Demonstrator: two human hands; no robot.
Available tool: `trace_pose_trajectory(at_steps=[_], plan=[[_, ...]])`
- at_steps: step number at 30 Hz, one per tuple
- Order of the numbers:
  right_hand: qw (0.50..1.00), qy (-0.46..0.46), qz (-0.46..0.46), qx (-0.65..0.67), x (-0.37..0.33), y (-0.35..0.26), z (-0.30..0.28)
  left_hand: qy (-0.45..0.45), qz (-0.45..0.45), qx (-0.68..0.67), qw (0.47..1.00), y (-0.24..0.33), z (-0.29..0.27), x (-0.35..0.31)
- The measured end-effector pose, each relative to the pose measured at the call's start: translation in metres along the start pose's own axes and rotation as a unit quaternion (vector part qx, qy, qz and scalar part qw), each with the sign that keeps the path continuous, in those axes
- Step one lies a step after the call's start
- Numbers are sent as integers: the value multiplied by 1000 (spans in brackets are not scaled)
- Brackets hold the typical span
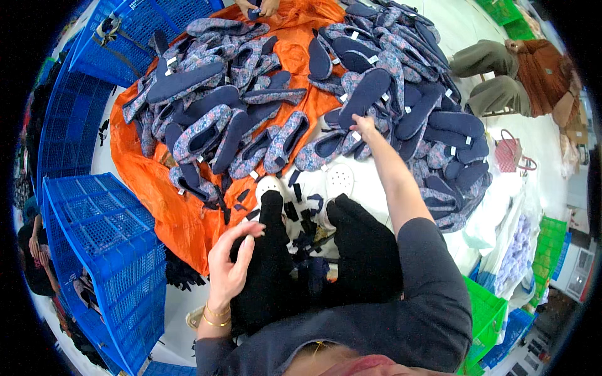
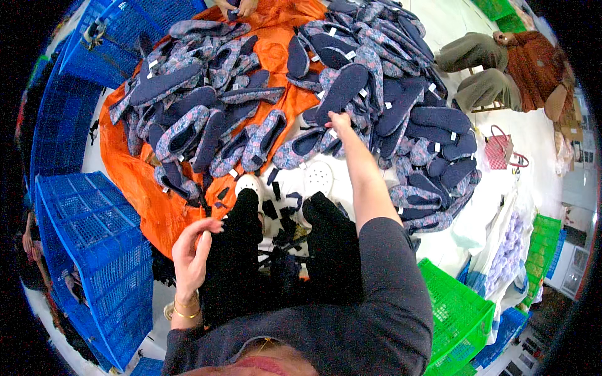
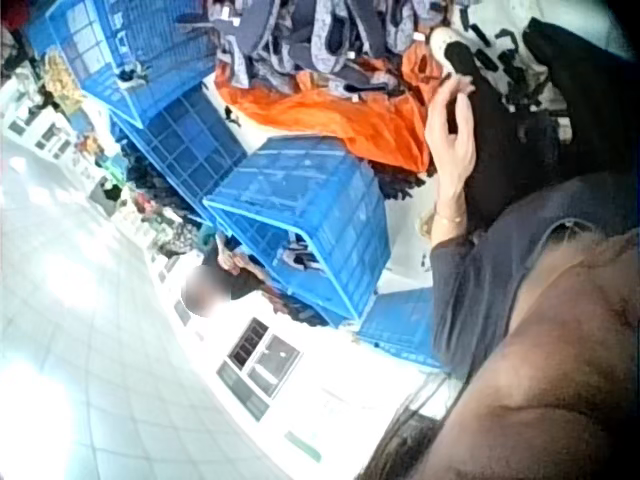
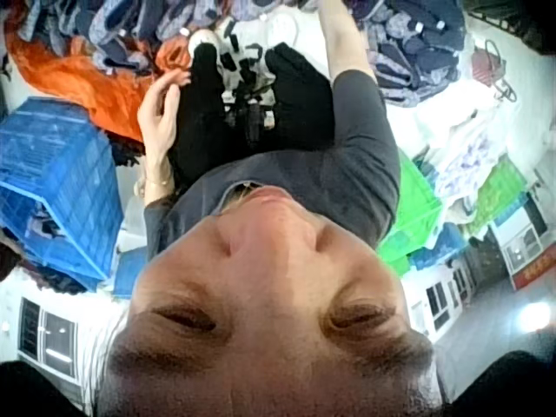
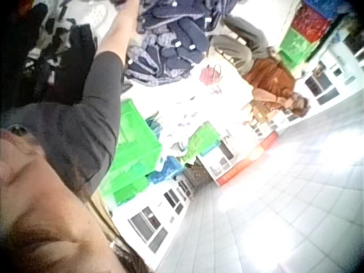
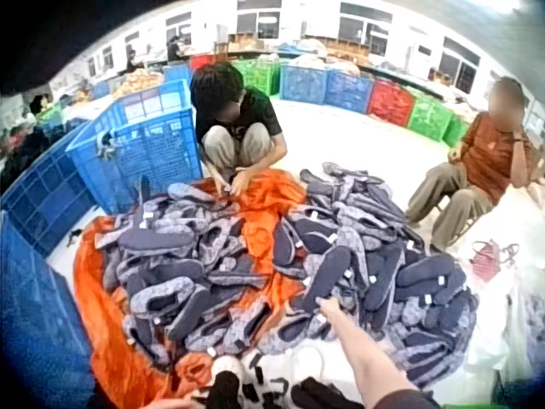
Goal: The person sits on the floor and assembles slippers by hand. They pick up a slipper sole and a fabric upper, align the edges, and fold the fabric over the sole to secure it. The person handles the items one at a time, repeatedly folding and pressing the fabric onto the sole before placing the finished slipper aside.
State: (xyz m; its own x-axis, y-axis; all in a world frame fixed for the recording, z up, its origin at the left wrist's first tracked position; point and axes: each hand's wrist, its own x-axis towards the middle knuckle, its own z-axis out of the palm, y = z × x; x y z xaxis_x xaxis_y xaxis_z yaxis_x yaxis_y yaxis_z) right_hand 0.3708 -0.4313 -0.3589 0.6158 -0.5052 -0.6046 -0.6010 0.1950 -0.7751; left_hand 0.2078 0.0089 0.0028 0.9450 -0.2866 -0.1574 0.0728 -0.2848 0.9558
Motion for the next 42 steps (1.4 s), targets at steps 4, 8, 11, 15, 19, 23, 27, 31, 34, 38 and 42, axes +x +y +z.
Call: trace_pose_trajectory(at_steps=[4,8,11,15,19,23,27,31,34,38,42], plan=[[997,52,0,49,23,9,17,-11,-13,-27,999,1,-3,5],[975,-70,-16,209,-44,-30,24,-26,-5,-31,999,-5,-1,0],[934,-195,53,293,-133,-77,9,-47,0,-49,998,3,4,5],[844,-349,70,400,-274,-126,-22,-80,151,80,982,21,11,7],[770,-368,113,509,-403,-142,-44,-112,236,79,962,34,29,15],[739,-342,152,560,-491,-129,-36,-155,208,-27,966,43,56,3],[657,-379,171,628,-535,-83,-24,-117,207,-55,970,43,61,-21],[666,-371,158,627,-561,-51,-23,-150,249,-178,940,25,64,-38],[742,-405,113,523,-571,-34,-39,-238,276,-165,916,23,53,-40],[962,-238,-124,48,-584,-37,-86,-329,149,-217,907,31,32,-45],[963,-129,-221,81,-586,-43,-106,-429,84,-197,877,32,40,-44]])
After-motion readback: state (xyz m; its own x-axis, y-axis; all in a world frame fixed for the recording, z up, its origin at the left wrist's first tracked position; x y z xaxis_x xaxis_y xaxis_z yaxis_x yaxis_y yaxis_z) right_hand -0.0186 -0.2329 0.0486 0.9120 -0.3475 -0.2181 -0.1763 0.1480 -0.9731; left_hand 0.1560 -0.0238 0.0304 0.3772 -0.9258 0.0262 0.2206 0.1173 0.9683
